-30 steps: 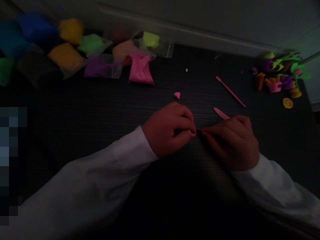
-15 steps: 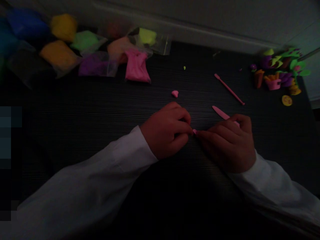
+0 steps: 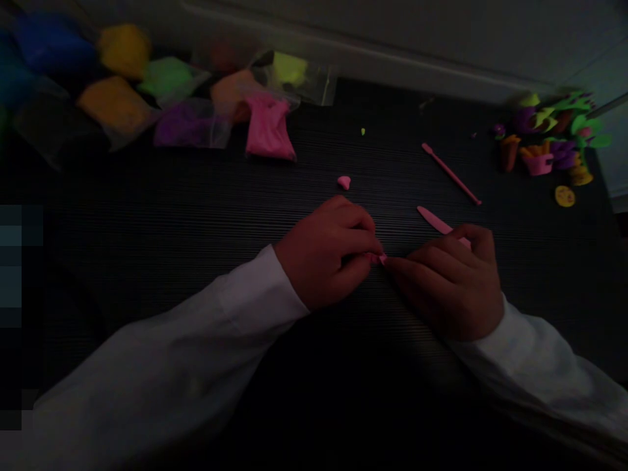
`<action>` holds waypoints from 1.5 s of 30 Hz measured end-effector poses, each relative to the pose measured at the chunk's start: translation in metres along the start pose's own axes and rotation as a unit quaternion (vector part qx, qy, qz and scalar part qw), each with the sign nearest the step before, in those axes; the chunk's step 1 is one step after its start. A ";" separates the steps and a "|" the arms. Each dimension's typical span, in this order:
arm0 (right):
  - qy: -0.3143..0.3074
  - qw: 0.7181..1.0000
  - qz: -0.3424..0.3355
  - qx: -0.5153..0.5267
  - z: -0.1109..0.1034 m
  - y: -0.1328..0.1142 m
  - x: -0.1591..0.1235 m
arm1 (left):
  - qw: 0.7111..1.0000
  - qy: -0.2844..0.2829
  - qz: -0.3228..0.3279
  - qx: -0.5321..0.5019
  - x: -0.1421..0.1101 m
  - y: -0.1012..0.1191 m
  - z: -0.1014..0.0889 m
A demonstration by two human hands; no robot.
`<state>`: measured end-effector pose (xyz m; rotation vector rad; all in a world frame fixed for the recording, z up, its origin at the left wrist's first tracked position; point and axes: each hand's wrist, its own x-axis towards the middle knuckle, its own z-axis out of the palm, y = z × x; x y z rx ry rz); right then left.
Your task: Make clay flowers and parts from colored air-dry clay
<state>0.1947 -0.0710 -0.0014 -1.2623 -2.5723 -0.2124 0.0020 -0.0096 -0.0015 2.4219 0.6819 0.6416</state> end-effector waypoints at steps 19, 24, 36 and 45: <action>-0.003 1.000 -0.004 -0.009 0.000 0.000 -0.001 | 1.000 -0.008 0.011 0.012 0.000 -0.002 0.001; -0.011 1.000 -0.004 -0.007 0.000 0.000 -0.001 | 1.000 -0.007 0.009 0.011 0.000 -0.001 0.002; -0.003 0.999 0.023 0.026 -0.001 0.002 -0.001 | 1.000 -0.008 0.019 0.014 -0.001 -0.002 0.002; -0.003 0.997 0.049 0.053 -0.002 0.002 0.000 | 1.000 -0.006 0.014 0.019 -0.001 -0.002 0.002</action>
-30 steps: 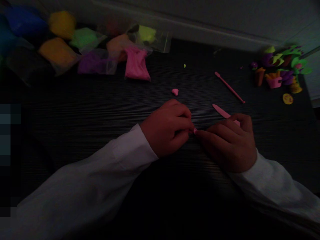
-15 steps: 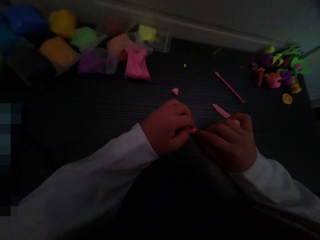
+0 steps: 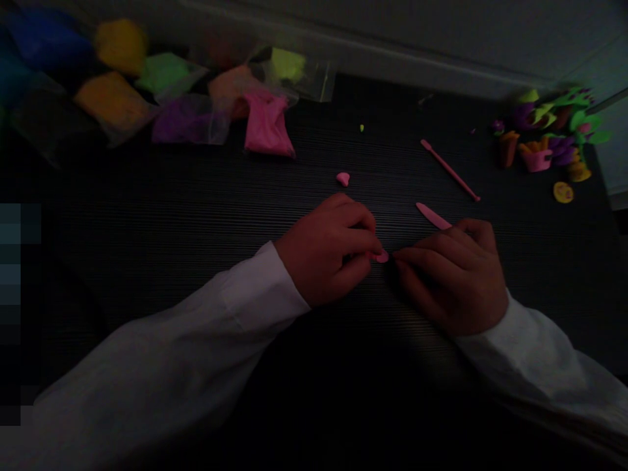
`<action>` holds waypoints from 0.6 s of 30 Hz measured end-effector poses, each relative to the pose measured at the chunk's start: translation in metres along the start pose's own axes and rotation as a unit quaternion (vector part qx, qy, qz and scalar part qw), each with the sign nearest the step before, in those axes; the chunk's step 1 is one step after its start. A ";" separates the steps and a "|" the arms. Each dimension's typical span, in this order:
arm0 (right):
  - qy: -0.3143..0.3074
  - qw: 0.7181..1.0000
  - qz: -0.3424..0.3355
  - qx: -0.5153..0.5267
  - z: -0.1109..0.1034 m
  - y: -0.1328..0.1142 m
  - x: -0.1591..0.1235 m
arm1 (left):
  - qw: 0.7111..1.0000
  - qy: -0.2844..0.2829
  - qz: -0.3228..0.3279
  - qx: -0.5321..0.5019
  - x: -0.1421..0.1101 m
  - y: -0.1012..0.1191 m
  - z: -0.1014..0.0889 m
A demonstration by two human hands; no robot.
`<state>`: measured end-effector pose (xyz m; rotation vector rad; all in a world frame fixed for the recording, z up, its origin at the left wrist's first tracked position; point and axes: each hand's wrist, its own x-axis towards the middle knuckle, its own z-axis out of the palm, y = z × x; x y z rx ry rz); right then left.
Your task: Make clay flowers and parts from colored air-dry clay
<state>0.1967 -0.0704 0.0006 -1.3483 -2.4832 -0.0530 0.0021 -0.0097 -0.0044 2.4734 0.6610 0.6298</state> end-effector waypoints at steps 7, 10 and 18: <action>-0.015 1.000 -0.003 0.001 0.000 -0.001 0.000 | 1.000 -0.003 0.004 0.011 0.000 -0.001 0.003; -0.026 0.999 -0.026 -0.004 0.000 -0.002 -0.001 | 1.000 0.001 0.002 0.009 0.000 -0.001 0.003; -0.025 0.999 -0.046 0.003 0.001 -0.003 -0.001 | 0.994 0.062 -0.080 0.044 0.001 -0.004 -0.003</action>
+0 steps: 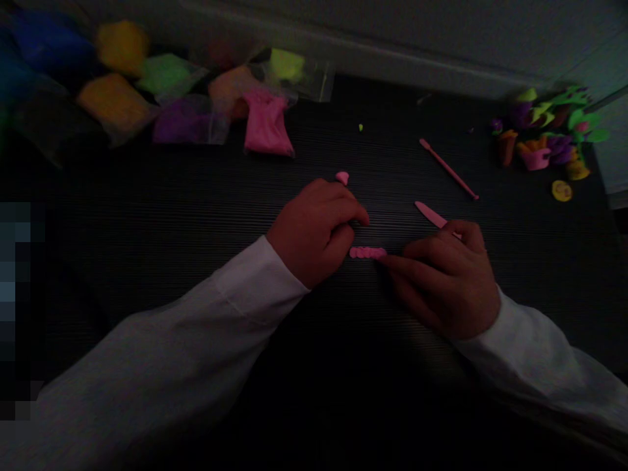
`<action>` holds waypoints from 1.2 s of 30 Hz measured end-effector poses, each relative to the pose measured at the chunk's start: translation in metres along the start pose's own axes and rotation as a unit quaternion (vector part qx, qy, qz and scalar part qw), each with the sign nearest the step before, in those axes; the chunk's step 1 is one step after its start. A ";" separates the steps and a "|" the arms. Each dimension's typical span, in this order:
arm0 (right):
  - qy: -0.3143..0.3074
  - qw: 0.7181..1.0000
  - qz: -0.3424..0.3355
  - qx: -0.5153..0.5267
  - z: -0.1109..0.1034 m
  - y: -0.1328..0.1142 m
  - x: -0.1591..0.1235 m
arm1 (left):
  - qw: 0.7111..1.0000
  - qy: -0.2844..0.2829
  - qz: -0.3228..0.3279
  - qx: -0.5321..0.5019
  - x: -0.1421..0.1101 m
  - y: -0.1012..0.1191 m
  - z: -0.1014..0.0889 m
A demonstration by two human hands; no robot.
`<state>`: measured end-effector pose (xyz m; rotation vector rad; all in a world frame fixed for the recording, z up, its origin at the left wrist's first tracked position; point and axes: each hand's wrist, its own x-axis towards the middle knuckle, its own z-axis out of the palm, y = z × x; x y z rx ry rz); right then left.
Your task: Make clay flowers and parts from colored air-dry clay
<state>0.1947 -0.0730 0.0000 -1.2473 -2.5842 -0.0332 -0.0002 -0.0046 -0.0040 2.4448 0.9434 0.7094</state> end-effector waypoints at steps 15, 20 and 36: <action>-0.033 0.999 -0.014 -0.028 0.004 -0.013 0.011 | 0.998 0.029 -0.063 0.003 0.003 -0.010 -0.002; -0.051 0.997 -0.019 -0.048 0.006 -0.017 0.014 | 0.998 0.034 -0.061 0.000 0.003 -0.009 0.000; -0.064 0.997 0.000 -0.050 0.005 -0.018 0.013 | 0.998 0.033 -0.057 -0.006 0.003 -0.010 0.000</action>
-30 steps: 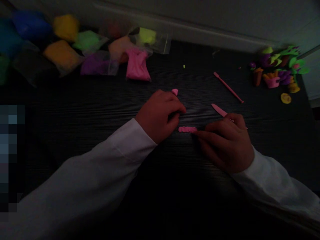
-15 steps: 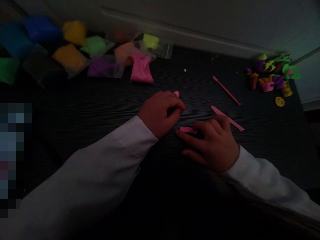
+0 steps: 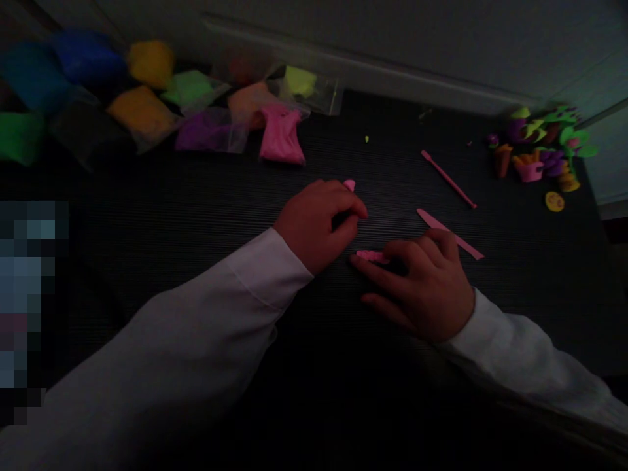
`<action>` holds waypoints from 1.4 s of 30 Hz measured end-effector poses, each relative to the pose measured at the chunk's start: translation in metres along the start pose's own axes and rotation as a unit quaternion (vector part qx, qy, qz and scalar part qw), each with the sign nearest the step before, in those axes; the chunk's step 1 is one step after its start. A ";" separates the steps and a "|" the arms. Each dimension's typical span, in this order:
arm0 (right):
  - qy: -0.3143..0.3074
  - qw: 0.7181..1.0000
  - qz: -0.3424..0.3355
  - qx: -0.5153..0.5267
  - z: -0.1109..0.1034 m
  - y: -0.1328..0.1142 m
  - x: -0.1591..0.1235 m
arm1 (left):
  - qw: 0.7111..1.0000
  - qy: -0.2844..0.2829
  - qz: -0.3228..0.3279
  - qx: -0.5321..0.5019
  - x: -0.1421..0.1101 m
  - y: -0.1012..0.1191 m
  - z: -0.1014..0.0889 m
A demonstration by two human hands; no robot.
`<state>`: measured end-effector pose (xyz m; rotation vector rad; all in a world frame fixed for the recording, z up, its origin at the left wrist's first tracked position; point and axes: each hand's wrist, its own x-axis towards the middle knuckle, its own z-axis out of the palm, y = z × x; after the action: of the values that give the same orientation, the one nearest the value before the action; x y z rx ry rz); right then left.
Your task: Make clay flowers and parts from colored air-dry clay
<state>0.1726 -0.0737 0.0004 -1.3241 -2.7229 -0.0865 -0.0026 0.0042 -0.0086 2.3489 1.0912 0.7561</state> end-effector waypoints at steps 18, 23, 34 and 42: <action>0.037 0.998 0.021 0.049 -0.001 0.006 -0.005 | 1.000 -0.006 0.000 -0.003 0.000 0.000 0.000; 0.053 0.994 0.042 0.082 -0.002 0.009 -0.007 | 1.000 -0.013 0.002 0.000 0.000 0.000 -0.001; 0.091 0.991 0.054 0.080 0.001 0.005 -0.004 | 1.000 -0.010 0.004 0.000 0.000 0.000 0.000; 0.052 0.998 0.023 -0.005 0.003 -0.009 -0.001 | 1.000 -0.011 0.003 0.001 0.001 0.001 0.000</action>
<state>0.1660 -0.0794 -0.0022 -1.3434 -2.6085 -0.1611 -0.0019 0.0043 -0.0078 2.3571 1.0779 0.7297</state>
